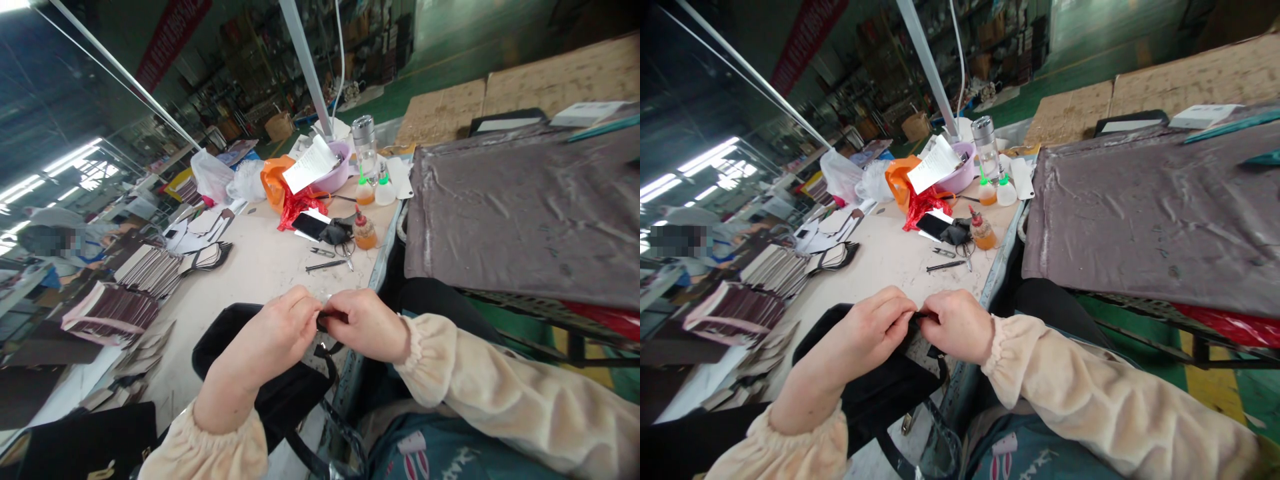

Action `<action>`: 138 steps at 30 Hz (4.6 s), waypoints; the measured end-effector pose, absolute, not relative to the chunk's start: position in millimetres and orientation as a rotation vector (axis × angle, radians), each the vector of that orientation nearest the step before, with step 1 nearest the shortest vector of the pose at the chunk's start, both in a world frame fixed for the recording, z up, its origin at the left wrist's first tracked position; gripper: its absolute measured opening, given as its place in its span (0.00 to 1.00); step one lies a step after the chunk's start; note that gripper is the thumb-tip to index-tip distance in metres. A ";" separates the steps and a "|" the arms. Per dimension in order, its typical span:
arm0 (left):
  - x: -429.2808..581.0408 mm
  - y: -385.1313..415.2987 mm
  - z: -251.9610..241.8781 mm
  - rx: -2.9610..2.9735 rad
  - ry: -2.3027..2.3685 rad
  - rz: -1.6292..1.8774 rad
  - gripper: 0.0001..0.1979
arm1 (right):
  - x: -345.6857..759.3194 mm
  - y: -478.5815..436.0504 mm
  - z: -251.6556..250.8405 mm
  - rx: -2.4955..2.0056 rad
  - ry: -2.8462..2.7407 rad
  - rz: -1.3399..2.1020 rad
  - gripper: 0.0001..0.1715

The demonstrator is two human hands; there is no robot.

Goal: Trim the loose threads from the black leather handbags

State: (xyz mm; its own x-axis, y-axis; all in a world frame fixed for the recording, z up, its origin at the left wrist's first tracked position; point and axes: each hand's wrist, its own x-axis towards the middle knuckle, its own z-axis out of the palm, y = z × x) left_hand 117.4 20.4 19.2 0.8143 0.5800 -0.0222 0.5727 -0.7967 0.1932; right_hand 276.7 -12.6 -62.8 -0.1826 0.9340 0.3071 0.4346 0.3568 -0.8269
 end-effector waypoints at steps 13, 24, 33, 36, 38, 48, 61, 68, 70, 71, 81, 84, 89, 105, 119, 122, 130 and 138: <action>103.9 27.7 7.8 2.599 0.911 0.492 0.05 | 278.4 -11.5 -59.7 -1.216 -1.751 0.770 0.06; 113.1 26.6 12.8 2.661 0.861 0.284 0.08 | 276.7 -12.7 -62.6 -1.215 -1.742 0.754 0.06; 113.3 29.8 12.3 2.634 0.849 0.234 0.09 | 277.0 -11.7 -62.2 -1.195 -1.751 0.768 0.07; 110.9 31.2 12.6 2.606 0.812 0.301 0.11 | 277.3 -12.6 -62.5 -1.196 -1.750 0.775 0.07; 110.1 31.1 14.4 2.581 0.793 0.352 0.12 | 277.5 -12.9 -62.2 -1.201 -1.748 0.780 0.07; 111.6 32.7 14.1 2.556 0.822 0.357 0.07 | 277.6 -12.7 -59.6 -1.212 -1.734 0.807 0.06; 113.3 30.3 16.5 2.586 0.822 0.250 0.08 | 277.2 -14.2 -58.9 -1.207 -1.764 0.790 0.07; 110.3 29.5 16.0 2.541 0.807 0.321 0.13 | 277.0 -14.5 -60.5 -1.204 -1.753 0.796 0.06; 109.7 28.9 16.6 2.519 0.831 0.336 0.12 | 276.6 -14.6 -60.8 -1.198 -1.744 0.802 0.07; 109.6 28.7 16.8 2.510 0.842 0.337 0.11 | 276.6 -14.7 -60.7 -1.196 -1.741 0.807 0.07; 116.5 30.9 16.4 2.555 0.796 0.323 0.08 | 278.4 -14.2 -59.0 -1.209 -1.741 0.805 0.07; 116.2 30.8 16.3 2.571 0.786 0.340 0.10 | 277.7 -13.7 -60.1 -1.211 -1.749 0.792 0.07; 111.4 30.9 14.4 2.544 0.805 0.371 0.11 | 277.3 -13.8 -61.6 -1.203 -1.748 0.794 0.07; 110.4 29.8 9.9 2.651 0.760 0.397 0.10 | 277.1 -13.4 -61.9 -1.201 -1.740 0.782 0.06; 108.2 32.1 9.9 2.605 0.743 0.439 0.07 | 276.6 -11.9 -62.2 -1.210 -1.747 0.767 0.06; 111.0 31.0 9.2 2.630 0.750 0.437 0.07 | 276.1 -11.0 -62.2 -1.212 -1.735 0.772 0.06; 112.4 28.9 6.3 2.691 0.781 0.425 0.08 | 275.6 -10.0 -64.0 -1.211 -1.730 0.759 0.06; 112.1 33.4 11.5 2.565 0.866 0.487 0.05 | 276.2 -10.5 -63.3 -1.218 -1.718 0.786 0.07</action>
